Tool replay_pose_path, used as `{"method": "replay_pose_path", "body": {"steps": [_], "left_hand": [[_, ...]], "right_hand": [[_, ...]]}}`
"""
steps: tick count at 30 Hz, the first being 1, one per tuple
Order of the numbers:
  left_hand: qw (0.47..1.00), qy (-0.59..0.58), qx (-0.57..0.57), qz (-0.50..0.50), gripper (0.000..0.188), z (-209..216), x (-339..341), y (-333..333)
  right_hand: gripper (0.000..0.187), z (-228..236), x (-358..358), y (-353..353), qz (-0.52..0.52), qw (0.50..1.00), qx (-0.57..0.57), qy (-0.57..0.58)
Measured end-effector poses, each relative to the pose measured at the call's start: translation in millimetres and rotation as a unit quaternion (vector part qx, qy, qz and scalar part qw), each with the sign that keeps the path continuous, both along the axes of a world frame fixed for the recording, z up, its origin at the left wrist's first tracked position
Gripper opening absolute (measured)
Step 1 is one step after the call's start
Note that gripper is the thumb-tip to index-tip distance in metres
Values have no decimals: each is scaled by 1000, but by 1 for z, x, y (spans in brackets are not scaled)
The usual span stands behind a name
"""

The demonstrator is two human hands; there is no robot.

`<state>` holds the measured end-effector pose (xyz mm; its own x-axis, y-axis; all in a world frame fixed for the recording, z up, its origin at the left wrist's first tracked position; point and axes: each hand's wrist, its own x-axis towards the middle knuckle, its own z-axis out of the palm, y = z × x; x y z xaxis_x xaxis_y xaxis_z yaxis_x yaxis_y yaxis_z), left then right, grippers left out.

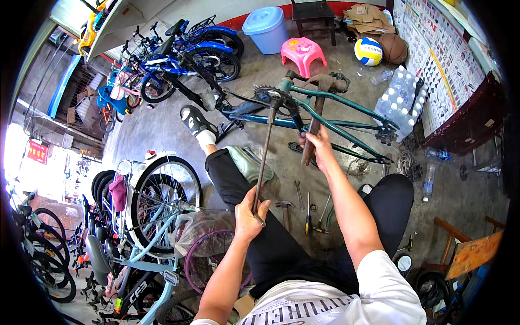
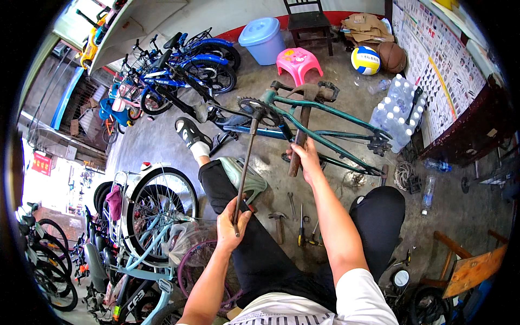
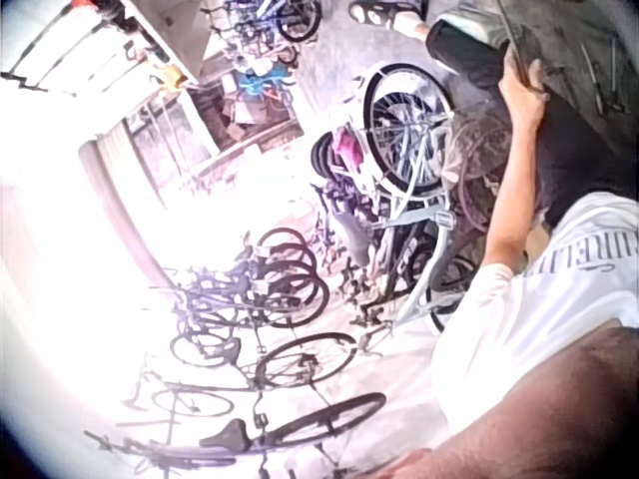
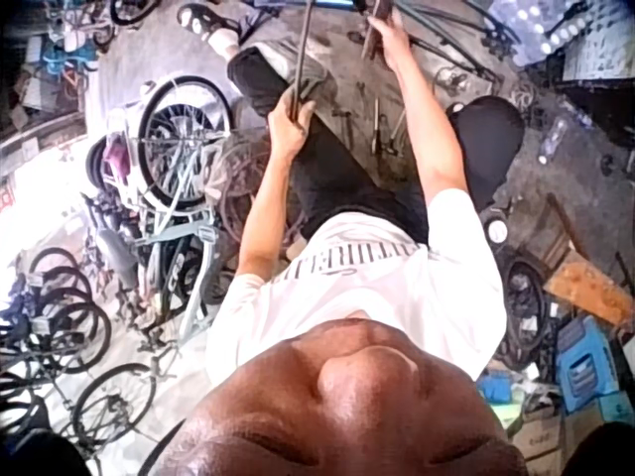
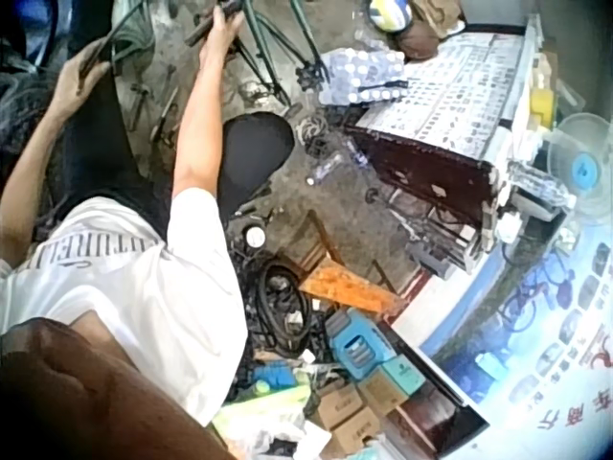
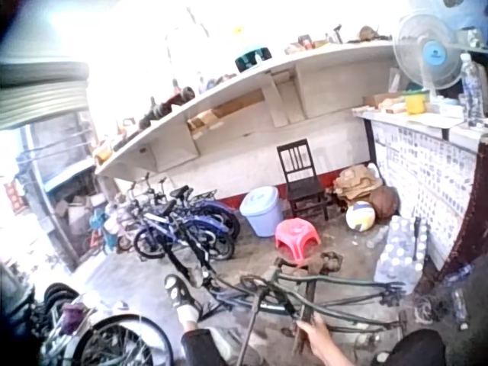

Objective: The person removes a metal component from a bicycle frame using a screwdriver and a hammer, and then holds up the detached part.

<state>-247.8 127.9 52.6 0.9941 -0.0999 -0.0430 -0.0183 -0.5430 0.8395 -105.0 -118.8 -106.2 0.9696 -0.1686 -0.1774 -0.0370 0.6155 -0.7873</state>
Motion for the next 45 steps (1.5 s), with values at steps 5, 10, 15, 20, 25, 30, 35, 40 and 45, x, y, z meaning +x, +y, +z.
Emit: {"method": "replay_pose_path", "body": {"steps": [5,10,15,20,25,30,35,40,45], "left_hand": [[1000,6,-9,-5,45,2,0,-2],[999,23,-42,2,45,1,2,-4],[999,31,-29,-5,44,5,1,0],[997,38,-60,-3,45,1,0,0],[995,53,-90,-9,44,6,2,-2],[994,73,-84,-4,46,16,1,-1],[993,75,-87,-4,45,16,2,-3],[994,55,-97,4,45,12,1,-3],[992,77,-104,7,45,15,0,-1]], "right_hand": [[60,-11,-14,3,25,997,-62,43],[67,-22,-17,2,45,992,-92,71],[73,-27,-11,4,33,993,-100,45],[77,-16,-4,24,8,959,-274,76],[76,-23,8,30,-47,886,-452,90],[62,-18,9,26,-84,917,-382,78],[19,-15,2,33,-75,945,-319,21],[15,91,-22,22,-241,856,-450,-81],[27,135,24,-83,-385,660,-642,-61]]}}
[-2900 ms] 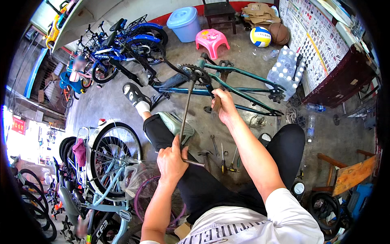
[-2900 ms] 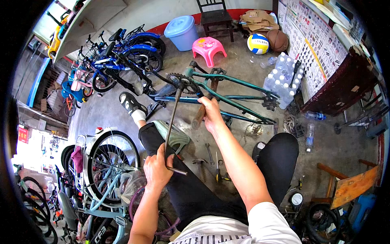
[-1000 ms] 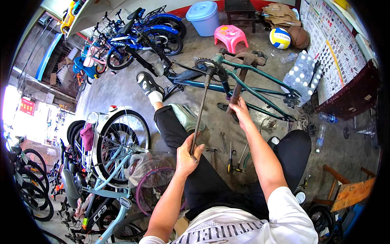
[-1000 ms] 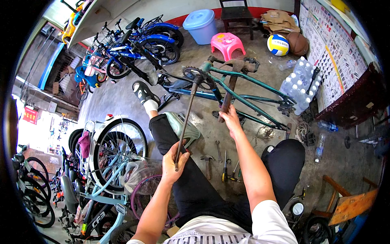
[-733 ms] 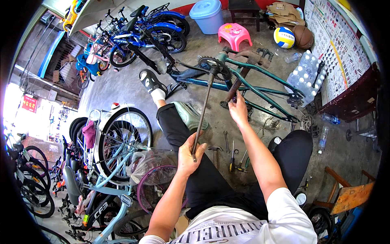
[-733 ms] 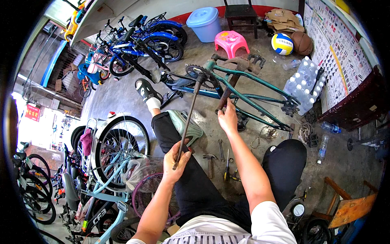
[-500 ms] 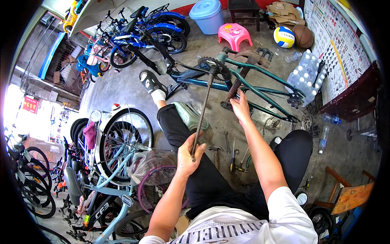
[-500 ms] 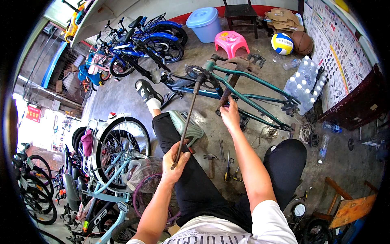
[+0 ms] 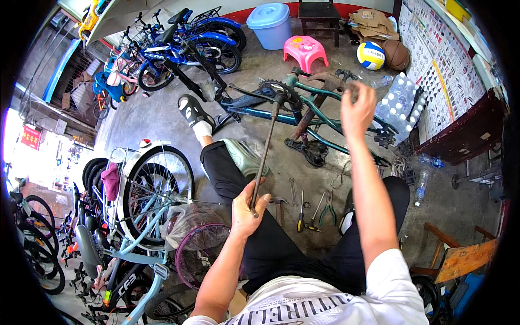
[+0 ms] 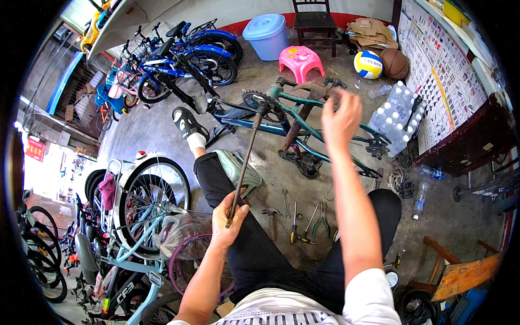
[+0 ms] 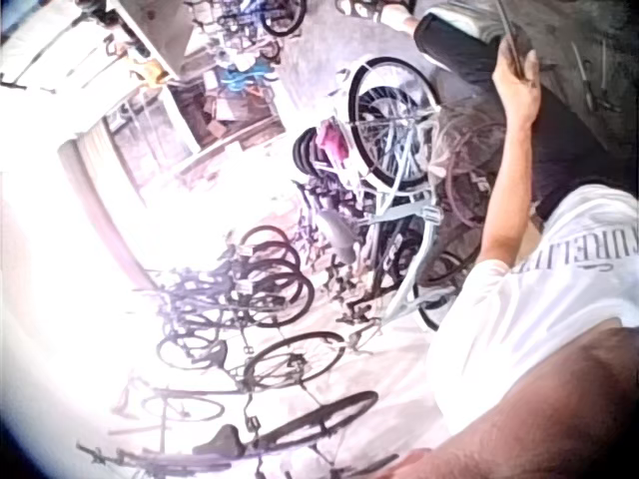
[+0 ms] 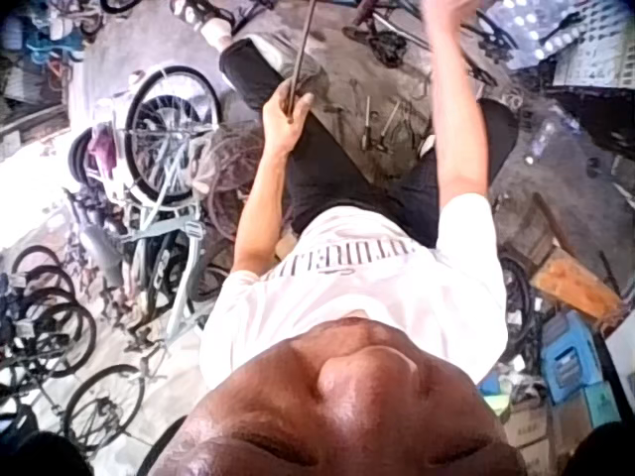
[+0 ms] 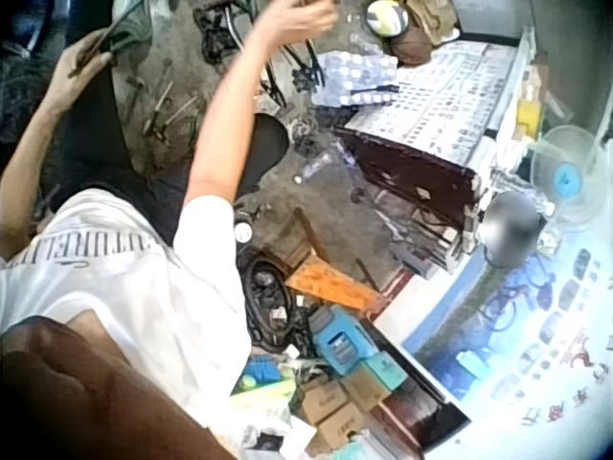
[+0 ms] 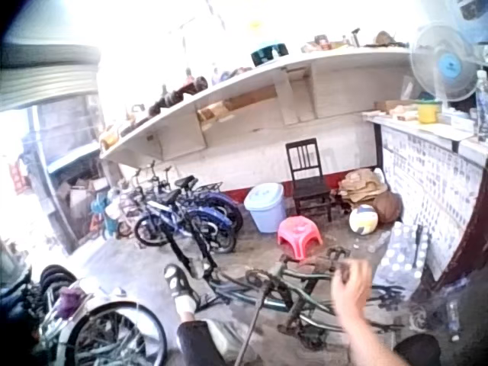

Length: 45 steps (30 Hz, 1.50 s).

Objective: The person removes a metal component from a bicycle frame using a screwdriver and a hammer, and then holds up the detached part.

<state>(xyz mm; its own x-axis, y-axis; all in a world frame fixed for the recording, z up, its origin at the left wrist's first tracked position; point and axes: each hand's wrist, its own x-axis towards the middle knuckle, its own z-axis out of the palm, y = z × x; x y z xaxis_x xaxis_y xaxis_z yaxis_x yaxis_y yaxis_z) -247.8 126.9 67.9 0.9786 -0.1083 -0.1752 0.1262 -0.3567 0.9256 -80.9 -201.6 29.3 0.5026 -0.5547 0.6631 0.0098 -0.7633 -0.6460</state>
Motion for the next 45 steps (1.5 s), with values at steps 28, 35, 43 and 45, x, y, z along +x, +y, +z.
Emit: {"method": "replay_pose_path", "body": {"steps": [28,35,43,45], "left_hand": [[973,-139,182,16,43,-33,4,-2],[966,-139,218,20,44,-39,-1,0],[958,-169,233,19,43,-52,1,4],[962,-154,223,24,44,-58,1,7]], "right_hand": [[45,-42,69,-90,234,866,407,171],[47,-22,63,-56,170,910,301,227],[60,-39,74,-49,125,929,225,266],[60,-38,74,-47,143,923,262,242]]}}
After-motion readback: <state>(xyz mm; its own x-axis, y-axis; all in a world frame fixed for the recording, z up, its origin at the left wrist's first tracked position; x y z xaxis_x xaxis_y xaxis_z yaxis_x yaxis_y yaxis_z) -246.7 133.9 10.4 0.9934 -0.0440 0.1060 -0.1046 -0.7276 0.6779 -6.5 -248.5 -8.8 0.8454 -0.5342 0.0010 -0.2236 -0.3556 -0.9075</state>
